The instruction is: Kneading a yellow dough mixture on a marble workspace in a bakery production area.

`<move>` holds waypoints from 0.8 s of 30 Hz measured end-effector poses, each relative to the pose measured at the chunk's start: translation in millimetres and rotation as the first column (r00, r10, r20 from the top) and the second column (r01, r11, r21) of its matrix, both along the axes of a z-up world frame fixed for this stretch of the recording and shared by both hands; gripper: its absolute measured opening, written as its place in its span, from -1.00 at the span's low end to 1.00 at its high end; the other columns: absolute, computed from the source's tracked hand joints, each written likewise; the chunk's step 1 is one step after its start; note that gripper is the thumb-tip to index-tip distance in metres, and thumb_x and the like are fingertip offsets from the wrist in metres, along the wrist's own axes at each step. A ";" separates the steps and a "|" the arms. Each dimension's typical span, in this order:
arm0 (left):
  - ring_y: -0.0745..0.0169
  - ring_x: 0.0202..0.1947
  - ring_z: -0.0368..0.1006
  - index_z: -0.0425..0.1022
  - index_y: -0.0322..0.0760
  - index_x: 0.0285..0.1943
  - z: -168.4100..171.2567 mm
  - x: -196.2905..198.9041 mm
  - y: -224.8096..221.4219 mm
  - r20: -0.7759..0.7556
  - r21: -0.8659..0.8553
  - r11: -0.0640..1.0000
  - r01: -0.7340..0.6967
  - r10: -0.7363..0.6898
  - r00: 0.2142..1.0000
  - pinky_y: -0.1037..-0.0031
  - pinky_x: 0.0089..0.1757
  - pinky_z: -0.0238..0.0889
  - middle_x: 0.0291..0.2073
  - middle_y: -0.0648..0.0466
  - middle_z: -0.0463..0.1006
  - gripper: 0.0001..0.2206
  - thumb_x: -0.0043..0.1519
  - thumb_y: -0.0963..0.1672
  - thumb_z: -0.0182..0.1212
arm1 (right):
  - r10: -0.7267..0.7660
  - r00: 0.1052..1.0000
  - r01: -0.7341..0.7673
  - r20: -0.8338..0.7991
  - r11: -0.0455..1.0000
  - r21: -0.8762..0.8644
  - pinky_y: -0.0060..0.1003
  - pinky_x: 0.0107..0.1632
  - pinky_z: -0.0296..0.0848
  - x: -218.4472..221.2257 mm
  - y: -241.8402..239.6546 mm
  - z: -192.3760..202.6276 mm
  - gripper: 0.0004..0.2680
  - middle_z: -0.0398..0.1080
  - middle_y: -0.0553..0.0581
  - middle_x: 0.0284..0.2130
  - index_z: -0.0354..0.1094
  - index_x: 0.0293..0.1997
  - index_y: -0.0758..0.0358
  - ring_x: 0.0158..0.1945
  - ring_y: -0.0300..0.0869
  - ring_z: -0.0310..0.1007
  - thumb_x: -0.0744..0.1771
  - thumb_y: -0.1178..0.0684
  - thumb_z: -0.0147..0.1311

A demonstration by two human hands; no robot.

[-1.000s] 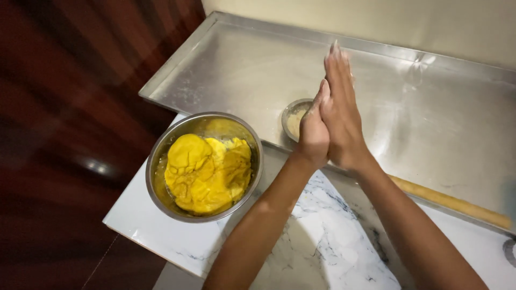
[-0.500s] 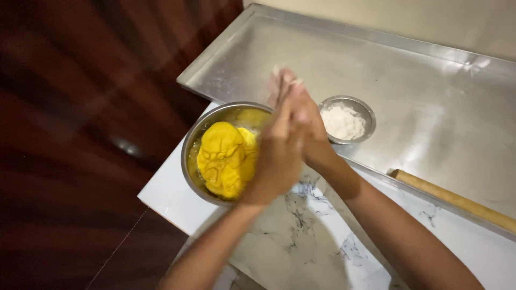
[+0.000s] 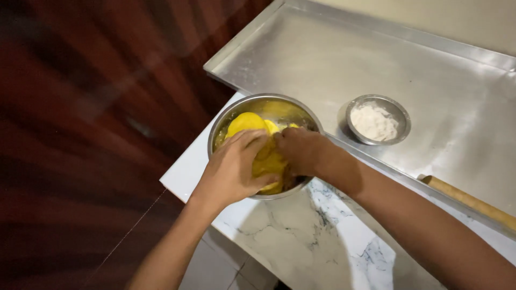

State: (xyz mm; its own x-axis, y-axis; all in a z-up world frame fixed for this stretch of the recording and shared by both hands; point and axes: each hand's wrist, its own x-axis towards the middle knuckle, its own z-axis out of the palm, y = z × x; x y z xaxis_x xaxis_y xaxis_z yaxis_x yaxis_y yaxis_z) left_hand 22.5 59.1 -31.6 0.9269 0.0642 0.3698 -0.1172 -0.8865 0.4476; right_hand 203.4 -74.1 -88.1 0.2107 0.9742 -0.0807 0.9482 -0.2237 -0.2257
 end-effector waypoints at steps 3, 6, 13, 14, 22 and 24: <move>-0.11 0.38 0.21 0.38 -0.45 0.30 1.7 15.2 0.6 0.005 0.094 0.995 0.023 -0.024 1.000 0.14 0.31 0.04 0.30 -0.18 0.38 -0.22 -0.10 -0.01 0.56 | 0.005 0.975 -0.001 0.222 1.000 -0.018 -0.08 -0.11 0.55 -8.2 3.1 8.0 -0.59 0.48 0.29 -0.20 0.41 -0.07 0.33 -0.06 0.10 0.52 0.09 0.02 0.42; -0.16 0.40 0.12 0.31 -0.52 0.32 -6.8 31.7 2.1 -0.100 0.212 0.977 -0.003 0.025 0.995 0.10 0.32 -0.07 0.31 -0.24 0.32 -0.11 -0.17 0.02 0.61 | 0.026 0.964 -0.038 0.263 0.998 0.041 -0.12 -0.07 0.58 1.4 -1.7 6.7 -0.74 0.51 0.23 -0.24 0.46 -0.17 0.25 -0.08 0.04 0.57 0.15 0.06 0.34; -0.15 0.42 0.10 0.28 -0.53 0.32 -16.2 35.0 -1.0 -0.182 0.219 0.975 -0.046 0.087 0.980 0.16 0.29 0.00 0.34 -0.19 0.32 -0.07 -0.20 0.03 0.62 | 0.106 0.989 -0.110 0.103 0.994 0.029 -0.09 -0.14 0.61 15.1 5.3 40.2 -0.88 0.54 0.33 -0.27 0.49 -0.16 0.29 -0.16 0.11 0.60 0.28 0.18 0.17; -0.17 0.40 0.12 0.29 -0.52 0.30 -13.3 34.9 -1.8 -0.172 0.229 0.972 -0.057 0.098 0.980 0.16 0.27 0.05 0.33 -0.19 0.33 -0.09 -0.20 0.03 0.63 | 0.066 0.997 -0.064 0.031 0.996 -0.066 -0.08 -0.15 0.60 4.0 4.7 66.4 -0.76 0.53 0.35 -0.31 0.45 -0.08 0.30 -0.18 0.12 0.59 0.20 0.14 0.24; -0.20 0.33 0.26 0.34 -0.48 0.28 -5.3 34.7 1.0 -0.185 0.188 0.975 -0.115 0.150 0.971 0.22 0.16 0.28 0.33 -0.28 0.34 -0.27 -0.08 -0.12 0.57 | 0.070 0.997 -0.067 -0.022 0.990 0.125 0.13 -0.06 0.47 -7.3 -5.2 26.9 -0.44 0.36 0.70 -0.08 0.23 -0.01 0.74 -0.03 0.43 0.44 0.32 -0.23 0.26; -0.21 0.37 0.20 0.34 -0.53 0.24 -14.6 36.6 4.9 -0.141 0.191 0.980 -0.057 0.084 0.986 0.22 0.20 0.22 0.30 -0.26 0.35 -0.28 -0.11 -0.13 0.58 | -0.225 0.973 0.224 -0.045 0.974 -0.011 0.05 0.02 0.46 -16.4 -2.7 24.1 -0.42 0.38 0.59 -0.10 0.21 0.08 0.56 -0.01 0.34 0.45 0.30 -0.34 0.21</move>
State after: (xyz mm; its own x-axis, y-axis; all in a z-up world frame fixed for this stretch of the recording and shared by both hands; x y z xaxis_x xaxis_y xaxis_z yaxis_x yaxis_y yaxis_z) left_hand 59.0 64.1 -46.3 0.9677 0.0745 0.2407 0.0037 -0.9593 0.2822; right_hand 187.0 -76.7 -64.0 0.4200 0.9020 -0.1005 0.8622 -0.4311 -0.2660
